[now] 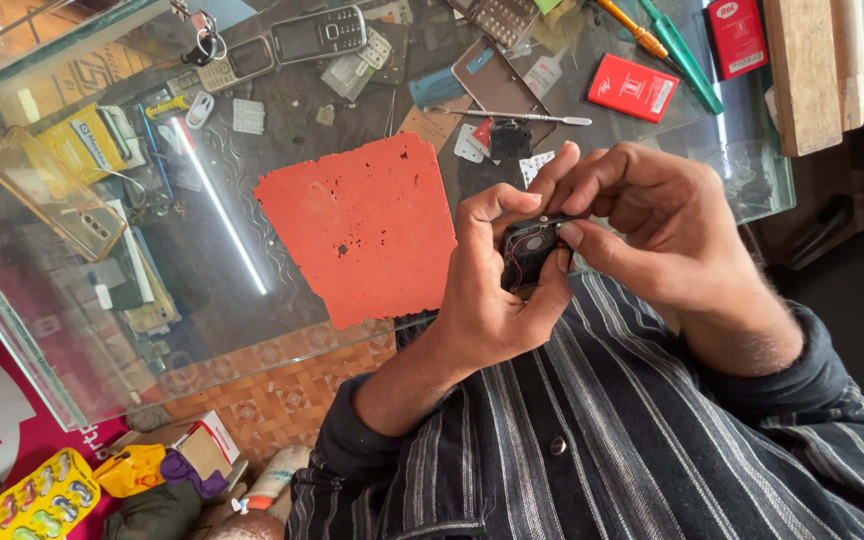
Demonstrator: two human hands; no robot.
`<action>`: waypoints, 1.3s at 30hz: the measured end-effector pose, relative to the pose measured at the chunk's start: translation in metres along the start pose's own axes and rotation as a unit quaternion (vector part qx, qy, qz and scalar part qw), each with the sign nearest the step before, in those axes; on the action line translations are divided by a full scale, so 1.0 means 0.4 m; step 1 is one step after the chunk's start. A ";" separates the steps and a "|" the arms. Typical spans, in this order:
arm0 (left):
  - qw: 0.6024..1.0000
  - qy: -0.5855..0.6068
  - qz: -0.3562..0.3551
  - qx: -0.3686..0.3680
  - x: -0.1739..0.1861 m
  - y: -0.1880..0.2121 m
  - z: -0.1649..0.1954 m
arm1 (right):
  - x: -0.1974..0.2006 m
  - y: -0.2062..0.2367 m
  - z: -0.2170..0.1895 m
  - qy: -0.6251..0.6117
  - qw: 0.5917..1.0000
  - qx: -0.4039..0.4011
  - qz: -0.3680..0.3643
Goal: The person tests a small mobile phone connected to a charging cable, then pries open its back cover with a spudger, cleans the internal components with a brush, and presses the housing back together while handling the battery and keypad.
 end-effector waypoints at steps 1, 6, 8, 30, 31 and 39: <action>1.000 0.000 0.001 -0.002 0.000 0.000 -0.002 | 0.000 -0.001 0.009 -0.016 1.000 -0.009 0.009; 0.999 -0.031 0.003 -0.019 -0.003 0.003 -0.014 | -0.006 -0.014 0.062 -0.022 0.999 0.040 0.006; 0.999 -0.024 0.006 -0.021 -0.005 0.004 -0.017 | -0.007 -0.017 0.075 -0.032 0.998 0.060 0.004; 0.987 0.125 0.050 0.085 0.005 -0.022 -0.012 | 0.005 -0.038 0.062 -0.084 0.994 0.061 -0.019; 0.989 0.118 0.049 0.078 0.008 -0.025 -0.011 | 0.008 -0.040 0.061 -0.101 0.993 0.064 -0.020; 0.994 0.095 0.036 0.030 0.036 -0.016 -0.059 | 0.010 -0.072 0.134 -0.004 0.999 0.047 0.008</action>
Point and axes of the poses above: each hand's wrist, its own y-axis away from the middle knuckle, its own x-axis out of the back of the hand, z = x × y, the point moved 1 cm from there along -y, towards the middle knuckle, and after that the axes turned 2 degrees about -x, right-handed, at the moved point
